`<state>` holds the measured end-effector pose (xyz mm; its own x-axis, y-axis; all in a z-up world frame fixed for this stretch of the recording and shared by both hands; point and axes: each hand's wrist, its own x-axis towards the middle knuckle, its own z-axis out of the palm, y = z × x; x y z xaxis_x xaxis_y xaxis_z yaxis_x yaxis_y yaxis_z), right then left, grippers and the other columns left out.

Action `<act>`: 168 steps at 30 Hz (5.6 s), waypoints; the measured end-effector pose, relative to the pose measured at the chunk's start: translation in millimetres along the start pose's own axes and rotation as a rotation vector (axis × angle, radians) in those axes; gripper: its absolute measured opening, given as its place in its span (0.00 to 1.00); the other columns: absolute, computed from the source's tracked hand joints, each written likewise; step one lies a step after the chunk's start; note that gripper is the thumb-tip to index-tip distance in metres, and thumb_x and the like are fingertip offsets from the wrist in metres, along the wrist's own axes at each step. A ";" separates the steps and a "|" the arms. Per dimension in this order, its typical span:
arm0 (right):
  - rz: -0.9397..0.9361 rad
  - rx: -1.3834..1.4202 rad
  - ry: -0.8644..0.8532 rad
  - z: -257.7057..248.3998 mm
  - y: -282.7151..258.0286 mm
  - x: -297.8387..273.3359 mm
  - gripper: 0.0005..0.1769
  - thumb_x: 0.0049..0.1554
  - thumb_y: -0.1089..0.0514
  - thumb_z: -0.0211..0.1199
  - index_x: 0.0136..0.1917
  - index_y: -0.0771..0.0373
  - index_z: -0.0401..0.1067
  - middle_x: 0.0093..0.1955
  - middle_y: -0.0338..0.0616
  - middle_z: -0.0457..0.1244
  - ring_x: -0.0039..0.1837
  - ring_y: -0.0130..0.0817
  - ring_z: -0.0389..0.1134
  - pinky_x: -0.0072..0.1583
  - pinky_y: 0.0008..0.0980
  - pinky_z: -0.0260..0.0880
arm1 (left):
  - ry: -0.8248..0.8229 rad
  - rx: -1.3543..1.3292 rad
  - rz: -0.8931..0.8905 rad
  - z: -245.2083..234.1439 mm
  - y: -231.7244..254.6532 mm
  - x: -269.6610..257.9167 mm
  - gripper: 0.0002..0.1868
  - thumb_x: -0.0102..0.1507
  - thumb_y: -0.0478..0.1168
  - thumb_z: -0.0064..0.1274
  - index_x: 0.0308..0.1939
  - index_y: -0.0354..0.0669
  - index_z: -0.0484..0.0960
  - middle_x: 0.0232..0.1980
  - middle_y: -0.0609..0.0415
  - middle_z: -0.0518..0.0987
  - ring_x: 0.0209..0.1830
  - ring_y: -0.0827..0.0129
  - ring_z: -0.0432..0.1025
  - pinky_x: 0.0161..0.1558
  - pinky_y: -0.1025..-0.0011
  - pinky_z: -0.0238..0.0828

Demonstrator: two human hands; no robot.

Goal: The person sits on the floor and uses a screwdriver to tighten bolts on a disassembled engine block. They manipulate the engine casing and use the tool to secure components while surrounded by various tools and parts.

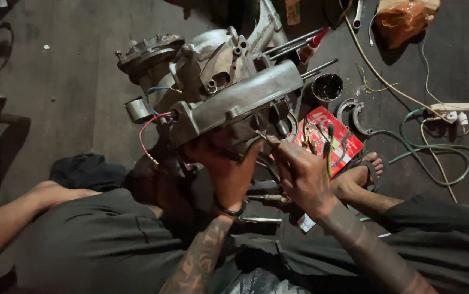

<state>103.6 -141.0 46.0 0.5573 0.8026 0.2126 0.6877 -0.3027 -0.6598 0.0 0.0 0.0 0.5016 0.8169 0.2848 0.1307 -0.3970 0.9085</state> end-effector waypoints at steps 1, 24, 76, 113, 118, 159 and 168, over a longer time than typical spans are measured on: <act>0.005 0.001 -0.001 1.5 2.4 -0.6 0.14 0.53 0.64 0.61 0.54 0.63 0.75 0.47 0.57 0.69 0.49 0.63 0.71 0.45 0.53 0.72 | -0.004 0.001 -0.002 -0.7 -0.3 -0.5 0.33 0.52 0.35 0.77 0.54 0.32 0.73 0.45 0.45 0.80 0.45 0.60 0.79 0.58 0.58 0.73; 0.008 0.148 0.080 8.8 6.4 -2.3 0.21 0.55 0.70 0.58 0.62 0.67 0.75 0.53 0.62 0.70 0.53 0.65 0.72 0.50 0.52 0.73 | -0.093 0.130 0.077 0.7 1.8 9.3 0.23 0.56 0.37 0.73 0.49 0.31 0.80 0.41 0.45 0.82 0.41 0.59 0.81 0.57 0.58 0.75; 0.184 0.110 0.126 26.2 10.1 1.3 0.16 0.59 0.66 0.60 0.61 0.64 0.70 0.40 0.56 0.70 0.42 0.56 0.73 0.41 0.46 0.70 | 0.084 0.204 0.216 9.4 -23.2 -12.7 0.35 0.61 0.49 0.68 0.64 0.40 0.66 0.56 0.46 0.69 0.58 0.51 0.61 0.65 0.48 0.56; 0.152 0.108 0.222 45.8 29.7 -15.5 0.09 0.62 0.64 0.66 0.54 0.67 0.69 0.45 0.60 0.68 0.45 0.50 0.71 0.48 0.44 0.68 | 0.108 0.278 0.252 8.8 -19.9 -9.6 0.32 0.65 0.50 0.61 0.73 0.65 0.69 0.62 0.38 0.65 0.60 0.43 0.68 0.58 0.47 0.67; 0.169 0.130 0.213 49.9 42.0 -16.1 0.09 0.62 0.65 0.66 0.54 0.66 0.69 0.45 0.60 0.67 0.46 0.50 0.71 0.48 0.43 0.69 | 0.118 0.246 0.237 12.6 -22.1 -11.1 0.30 0.66 0.50 0.58 0.73 0.67 0.70 0.65 0.39 0.66 0.61 0.45 0.68 0.59 0.49 0.66; 0.220 0.382 0.146 39.7 33.4 -11.2 0.06 0.67 0.65 0.55 0.55 0.71 0.66 0.37 0.57 0.69 0.31 0.39 0.71 0.36 0.35 0.69 | 0.123 0.295 0.279 6.1 -18.2 -7.5 0.32 0.64 0.51 0.64 0.72 0.60 0.71 0.65 0.37 0.64 0.60 0.43 0.66 0.57 0.49 0.67; 0.104 -0.070 0.194 29.5 28.4 -10.9 0.05 0.65 0.60 0.62 0.53 0.62 0.70 0.32 0.47 0.68 0.43 0.55 0.73 0.50 0.44 0.69 | 0.102 0.256 0.280 4.8 -16.9 -8.1 0.30 0.65 0.49 0.63 0.70 0.55 0.72 0.66 0.37 0.61 0.60 0.44 0.63 0.62 0.49 0.64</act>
<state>103.3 -143.2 3.7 0.7015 0.6531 0.2853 0.6485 -0.4190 -0.6355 -2.2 -2.0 -19.1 0.4619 0.6947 0.5515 0.2168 -0.6913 0.6893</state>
